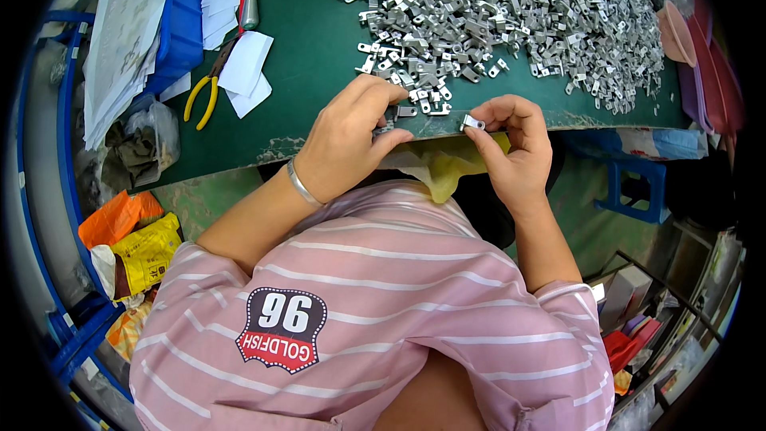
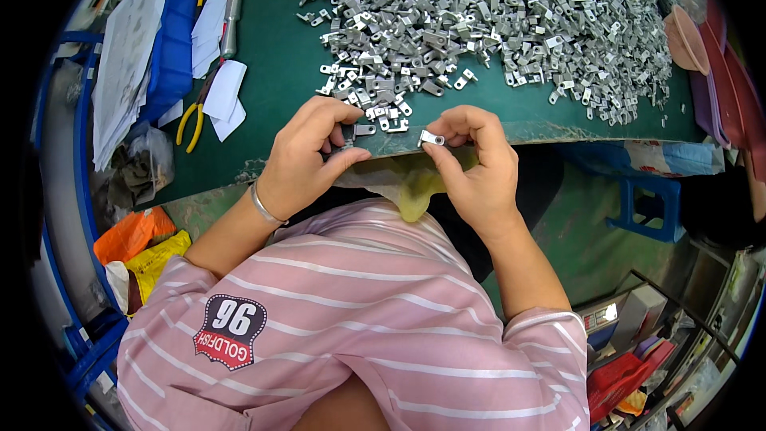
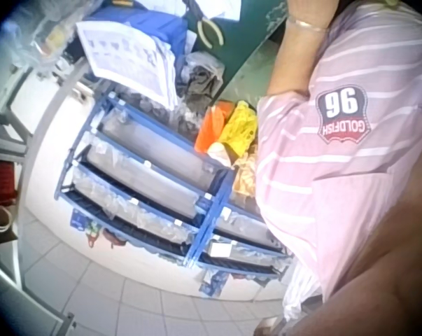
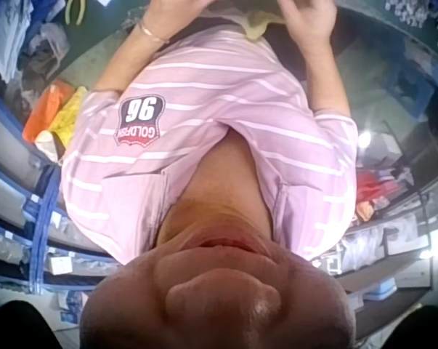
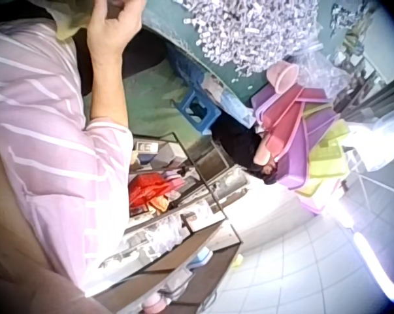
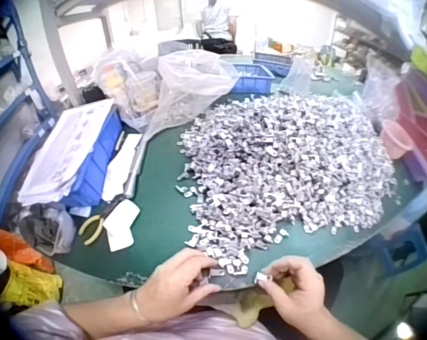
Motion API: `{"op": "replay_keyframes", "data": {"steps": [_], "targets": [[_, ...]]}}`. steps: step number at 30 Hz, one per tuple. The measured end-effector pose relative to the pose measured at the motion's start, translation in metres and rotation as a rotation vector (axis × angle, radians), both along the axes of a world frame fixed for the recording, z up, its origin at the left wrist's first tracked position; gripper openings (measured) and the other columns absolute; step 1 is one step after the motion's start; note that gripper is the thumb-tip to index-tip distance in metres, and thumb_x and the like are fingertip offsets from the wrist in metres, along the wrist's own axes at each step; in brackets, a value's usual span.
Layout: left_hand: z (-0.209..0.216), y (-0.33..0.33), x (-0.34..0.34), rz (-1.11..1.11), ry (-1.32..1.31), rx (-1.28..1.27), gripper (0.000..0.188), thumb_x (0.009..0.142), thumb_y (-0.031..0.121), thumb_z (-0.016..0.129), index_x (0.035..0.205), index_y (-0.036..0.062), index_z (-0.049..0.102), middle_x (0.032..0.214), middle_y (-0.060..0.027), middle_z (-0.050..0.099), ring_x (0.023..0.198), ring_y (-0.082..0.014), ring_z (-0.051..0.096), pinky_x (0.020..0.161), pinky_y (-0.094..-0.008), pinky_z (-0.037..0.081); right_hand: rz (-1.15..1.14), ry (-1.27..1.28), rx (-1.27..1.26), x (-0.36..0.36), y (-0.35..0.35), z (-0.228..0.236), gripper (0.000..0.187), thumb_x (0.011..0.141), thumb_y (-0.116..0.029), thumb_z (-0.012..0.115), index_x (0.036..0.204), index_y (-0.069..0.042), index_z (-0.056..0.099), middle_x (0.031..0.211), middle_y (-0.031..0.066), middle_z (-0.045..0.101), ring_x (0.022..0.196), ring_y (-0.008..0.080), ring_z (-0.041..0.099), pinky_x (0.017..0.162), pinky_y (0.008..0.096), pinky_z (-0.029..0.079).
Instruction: The person sits at a green workbench and sorts a large pile of small metal parts by hand. They pick up individual pieces, separate them, and place them into a smaller pile on the table.
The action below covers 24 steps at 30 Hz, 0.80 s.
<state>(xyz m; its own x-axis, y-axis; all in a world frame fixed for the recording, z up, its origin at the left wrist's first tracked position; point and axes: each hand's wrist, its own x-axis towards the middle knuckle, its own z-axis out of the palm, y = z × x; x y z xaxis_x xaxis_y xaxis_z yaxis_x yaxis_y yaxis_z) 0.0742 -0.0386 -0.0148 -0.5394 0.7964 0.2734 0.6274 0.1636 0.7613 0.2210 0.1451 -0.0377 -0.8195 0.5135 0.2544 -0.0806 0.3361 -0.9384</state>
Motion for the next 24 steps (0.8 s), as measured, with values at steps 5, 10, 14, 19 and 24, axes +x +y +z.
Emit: {"op": "replay_keyframes", "data": {"steps": [5,10,14,19,24], "targets": [[-0.006,0.0,-0.001,0.028,-0.027,0.01,0.046,0.075,-0.003,0.079,0.117,0.0034,0.062,0.096,-0.0063,0.064,0.07,-0.0123,0.057,0.058,-0.0248,0.047,0.052,0.042,-0.015,0.0,-0.005,0.002,0.041,0.081,0.008,0.075,0.116,0.001,0.054,0.1,0.0082,0.07,0.084,0.0118,0.063,0.075,0.0257,0.052],[-0.009,0.001,0.001,0.042,-0.025,0.034,0.04,0.077,-0.003,0.078,0.113,0.0041,0.064,0.093,-0.0064,0.065,0.069,-0.0134,0.058,0.058,-0.0253,0.047,0.108,-0.024,0.134,0.004,-0.011,0.011,0.03,0.08,0.006,0.075,0.105,-0.001,0.062,0.097,0.0084,0.069,0.082,0.0158,0.065,0.075,0.0274,0.052],[-0.009,-0.001,0.001,-0.073,0.17,0.104,0.027,0.076,-0.001,0.077,0.101,0.004,0.069,0.094,-0.008,0.067,0.074,-0.0203,0.064,0.063,-0.0296,0.052,0.262,0.064,0.452,0.002,-0.009,0.009,0.024,0.075,0.007,0.075,0.096,-0.002,0.067,0.094,0.0119,0.067,0.083,0.0302,0.064,0.074,0.0363,0.052],[-0.017,-0.014,0.021,-0.187,0.371,0.105,0.021,0.075,0.001,0.075,0.096,0.0031,0.071,0.099,-0.0097,0.068,0.083,-0.0268,0.068,0.072,-0.0344,0.057,0.145,0.036,0.473,-0.002,-0.013,0.01,0.021,0.078,0.006,0.073,0.098,-0.002,0.068,0.093,0.0122,0.065,0.084,0.0312,0.061,0.073,0.0382,0.051],[-0.02,-0.019,0.033,-0.249,0.396,-0.076,0.025,0.079,0.01,0.073,0.103,0.0023,0.071,0.102,-0.0104,0.069,0.088,-0.0263,0.068,0.077,-0.036,0.056,0.018,0.015,0.519,-0.024,-0.01,0.007,0.015,0.084,0.005,0.07,0.097,-0.001,0.07,0.092,0.0115,0.066,0.079,0.0254,0.064,0.068,0.0318,0.051]]}}
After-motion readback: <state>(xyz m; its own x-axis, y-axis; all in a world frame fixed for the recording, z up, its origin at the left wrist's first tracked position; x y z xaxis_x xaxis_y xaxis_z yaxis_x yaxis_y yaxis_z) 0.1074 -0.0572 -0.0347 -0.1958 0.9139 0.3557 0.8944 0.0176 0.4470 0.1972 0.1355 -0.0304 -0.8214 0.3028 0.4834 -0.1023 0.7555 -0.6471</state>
